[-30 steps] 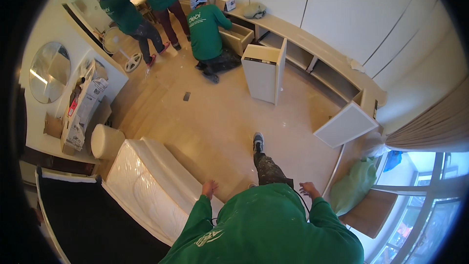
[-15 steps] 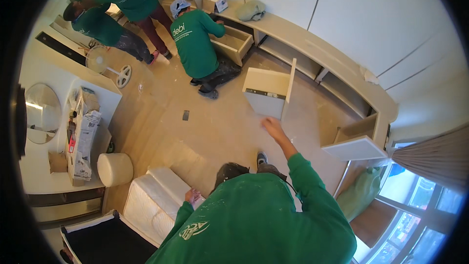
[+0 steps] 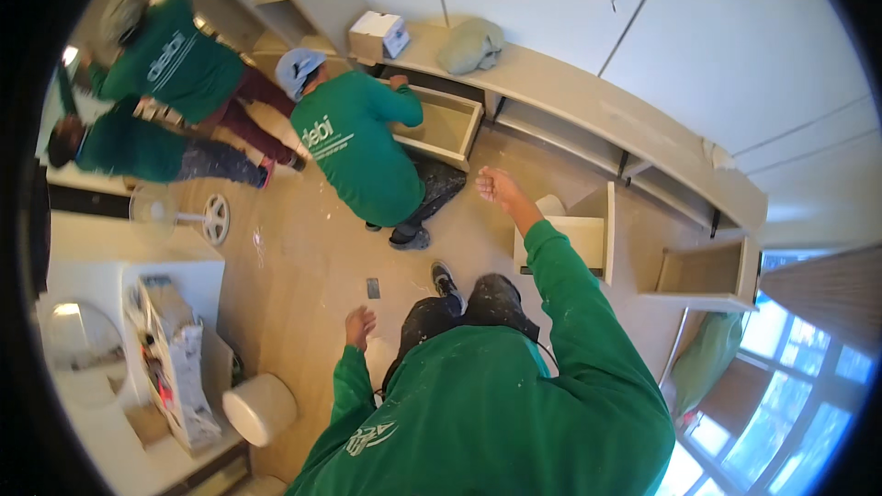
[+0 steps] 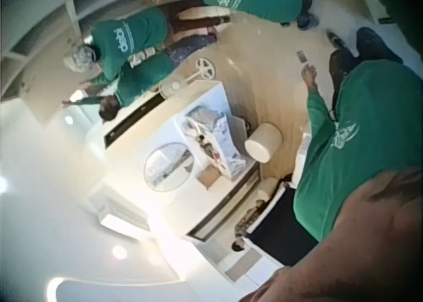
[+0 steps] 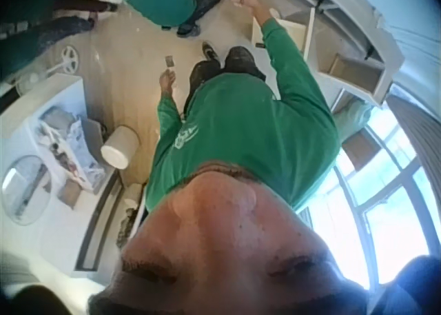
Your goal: The person installs a drawer into a cabinet by aligning it with the drawer slides and pushing it into place.
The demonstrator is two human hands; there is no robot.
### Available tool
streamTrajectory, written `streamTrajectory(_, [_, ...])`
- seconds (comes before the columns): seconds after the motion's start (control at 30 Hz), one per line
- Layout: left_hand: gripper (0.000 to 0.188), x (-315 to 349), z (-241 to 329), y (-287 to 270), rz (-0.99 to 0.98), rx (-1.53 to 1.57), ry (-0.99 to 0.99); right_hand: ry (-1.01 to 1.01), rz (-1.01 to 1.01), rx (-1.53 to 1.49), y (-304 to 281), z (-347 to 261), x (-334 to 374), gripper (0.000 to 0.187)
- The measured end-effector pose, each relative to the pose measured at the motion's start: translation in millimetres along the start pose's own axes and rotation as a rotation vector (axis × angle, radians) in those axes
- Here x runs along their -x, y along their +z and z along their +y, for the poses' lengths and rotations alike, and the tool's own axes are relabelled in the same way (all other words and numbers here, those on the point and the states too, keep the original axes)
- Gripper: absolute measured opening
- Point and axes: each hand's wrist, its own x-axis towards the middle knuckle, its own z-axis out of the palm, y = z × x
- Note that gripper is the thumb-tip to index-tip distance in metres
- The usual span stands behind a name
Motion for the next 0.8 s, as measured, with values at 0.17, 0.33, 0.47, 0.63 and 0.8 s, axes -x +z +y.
streamTrajectory(0.17, [0.027, -106, 182, 154, -0.311, -0.426, 0.262, 0.059, 0.163, -0.153, -47, 16, -133, 0.035])
streamTrajectory(0.33, [0.039, -216, 237, 313, -0.466, -0.739, 0.523, 0.087, 0.377, -0.291, -92, 54, -278, 0.023])
streamTrajectory(0.47, [0.054, -282, 236, 426, -0.538, -1.027, 0.832, 0.03, 0.409, -0.383, -150, 107, -412, 0.021])
streamTrajectory(0.63, [0.078, -371, 175, 528, -0.669, -1.338, 1.237, -0.019, 0.505, -0.358, -221, 185, -535, 0.033])
streamTrajectory(0.8, [0.08, -424, 133, 533, -0.6, -1.45, 1.327, -0.016, 0.475, -0.196, -203, 166, -593, 0.044])
